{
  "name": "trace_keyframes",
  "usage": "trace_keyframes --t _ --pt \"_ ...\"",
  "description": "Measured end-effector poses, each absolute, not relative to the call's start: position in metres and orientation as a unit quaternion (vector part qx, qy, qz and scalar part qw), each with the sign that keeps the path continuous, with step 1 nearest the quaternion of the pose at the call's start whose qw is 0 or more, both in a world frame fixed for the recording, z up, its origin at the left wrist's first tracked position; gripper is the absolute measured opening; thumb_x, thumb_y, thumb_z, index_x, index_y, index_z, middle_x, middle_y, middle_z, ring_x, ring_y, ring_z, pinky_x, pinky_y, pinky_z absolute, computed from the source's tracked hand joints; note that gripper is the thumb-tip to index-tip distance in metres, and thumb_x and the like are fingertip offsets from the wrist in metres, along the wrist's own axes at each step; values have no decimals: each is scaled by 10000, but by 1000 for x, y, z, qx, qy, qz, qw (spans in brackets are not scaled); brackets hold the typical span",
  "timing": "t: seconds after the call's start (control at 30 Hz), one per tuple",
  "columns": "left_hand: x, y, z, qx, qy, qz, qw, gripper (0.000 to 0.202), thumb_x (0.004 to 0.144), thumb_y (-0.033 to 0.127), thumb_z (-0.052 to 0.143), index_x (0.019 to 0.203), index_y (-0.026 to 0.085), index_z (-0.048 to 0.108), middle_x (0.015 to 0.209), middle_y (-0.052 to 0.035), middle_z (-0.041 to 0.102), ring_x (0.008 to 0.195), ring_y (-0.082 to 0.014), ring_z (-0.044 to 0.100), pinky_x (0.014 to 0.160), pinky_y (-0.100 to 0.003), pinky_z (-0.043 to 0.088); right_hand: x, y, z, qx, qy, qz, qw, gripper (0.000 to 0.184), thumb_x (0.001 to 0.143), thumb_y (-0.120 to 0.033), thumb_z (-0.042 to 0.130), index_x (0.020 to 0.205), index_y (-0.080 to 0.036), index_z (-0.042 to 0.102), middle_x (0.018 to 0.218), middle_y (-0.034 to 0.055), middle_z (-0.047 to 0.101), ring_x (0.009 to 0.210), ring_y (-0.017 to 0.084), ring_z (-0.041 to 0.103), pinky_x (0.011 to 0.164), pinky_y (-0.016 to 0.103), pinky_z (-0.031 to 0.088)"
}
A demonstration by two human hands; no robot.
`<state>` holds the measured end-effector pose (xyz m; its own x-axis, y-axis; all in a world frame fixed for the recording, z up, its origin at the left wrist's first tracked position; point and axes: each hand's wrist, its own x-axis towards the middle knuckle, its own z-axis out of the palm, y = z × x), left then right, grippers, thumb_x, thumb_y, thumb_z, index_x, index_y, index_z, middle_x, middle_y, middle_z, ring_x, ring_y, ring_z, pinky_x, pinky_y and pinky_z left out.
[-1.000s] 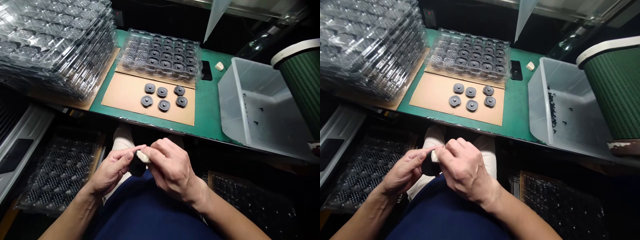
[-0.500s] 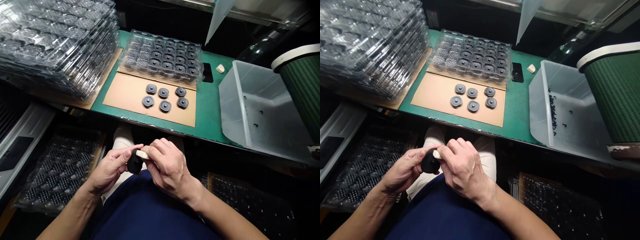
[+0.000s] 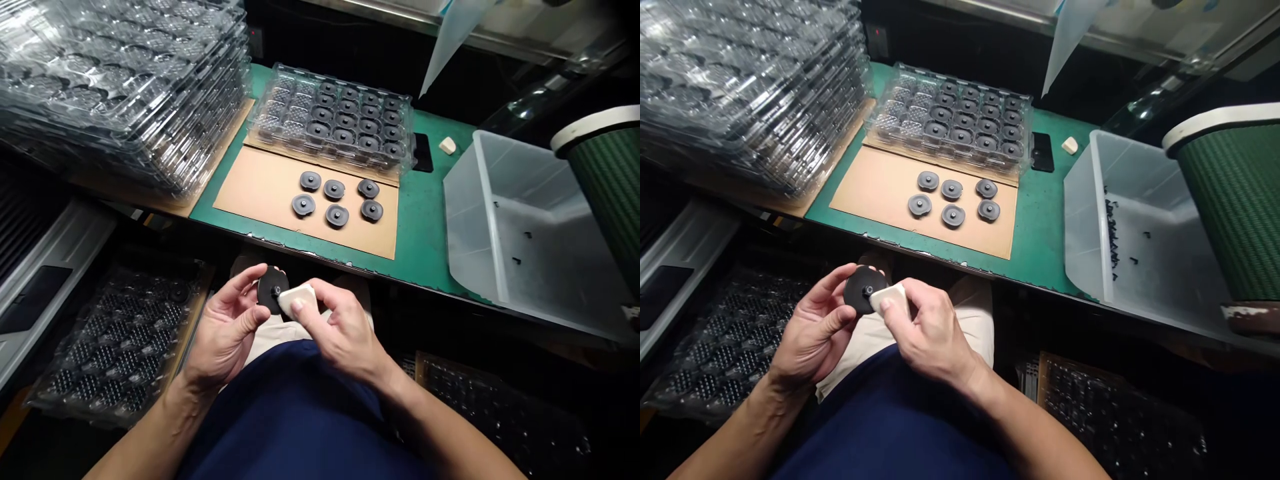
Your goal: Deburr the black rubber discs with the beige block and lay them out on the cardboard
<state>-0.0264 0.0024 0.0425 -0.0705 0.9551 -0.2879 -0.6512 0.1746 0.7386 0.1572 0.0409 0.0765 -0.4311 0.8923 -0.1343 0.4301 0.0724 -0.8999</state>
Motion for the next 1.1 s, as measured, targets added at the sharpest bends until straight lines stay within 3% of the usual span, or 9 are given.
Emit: trace_keyframes --t 0.07,0.2,0.43,0.57,0.63,0.73,0.8,0.93,1.1 --pt "-27 2 44 198 408 623 637 510 739 174 927 1208 320 789 1205 -48 775 1123 -213 724 1005 -282 579 156 39 76 -464 -698 493 235 294 1047 -357 557 812 -186 599 710 -27 520 619 112 454 558 281 333" --pt "-35 0 43 184 431 564 680 484 781 282 915 1247 285 783 1166 -65 770 1071 -200 719 965 -258 583 157 42 72 -456 -786 320 270 271 1036 -275 533 785 -174 548 756 2 493 686 139 426 664 320 346" --pt "-48 -7 30 126 381 392 828 346 954 442 720 1105 144 811 924 -104 743 792 -178 688 720 -296 642 167 54 76 -284 -918 196 197 242 1058 -188 458 1140 -159 684 967 79 615 833 202 473 752 373 366" --pt "-46 -11 27 93 352 362 858 358 974 456 675 1073 138 807 825 -99 722 697 -193 669 608 -366 661 170 59 79 -199 -943 174 202 298 1104 -261 419 1253 -212 672 1051 72 635 902 213 516 796 388 385" --pt "-45 -12 29 86 345 386 851 340 960 435 705 1155 171 796 932 -108 753 773 -203 703 685 -384 678 169 58 78 -195 -945 162 206 282 1102 -278 432 1231 -216 674 1047 68 644 915 217 525 812 395 388" --pt "-43 -9 31 103 378 490 778 412 866 328 839 1266 269 762 1176 -77 754 1030 -198 719 925 -326 637 164 53 74 -333 -894 191 230 219 1047 -265 501 915 -165 643 825 40 588 755 176 476 714 358 366" --pt "-40 -6 29 153 415 552 707 554 766 214 918 1284 314 752 1257 -49 733 1163 -193 682 1008 -262 582 158 49 73 -432 -822 299 218 295 1019 -281 537 741 -182 522 681 -11 490 627 132 406 605 323 312" --pt "-33 -4 24 287 442 608 594 590 692 125 942 1234 292 780 1340 -70 672 1263 -247 632 1027 -282 581 147 42 82 -451 -713 490 220 298 1054 -344 523 799 -194 560 684 -41 498 601 102 424 548 283 289" --pt "-34 -5 36 330 441 654 519 608 743 55 887 1283 297 748 1364 -63 650 1300 -251 615 1095 -322 559 145 42 86 -425 -779 379 262 297 1012 -289 538 744 -195 451 700 -20 448 635 122 379 620 312 298"
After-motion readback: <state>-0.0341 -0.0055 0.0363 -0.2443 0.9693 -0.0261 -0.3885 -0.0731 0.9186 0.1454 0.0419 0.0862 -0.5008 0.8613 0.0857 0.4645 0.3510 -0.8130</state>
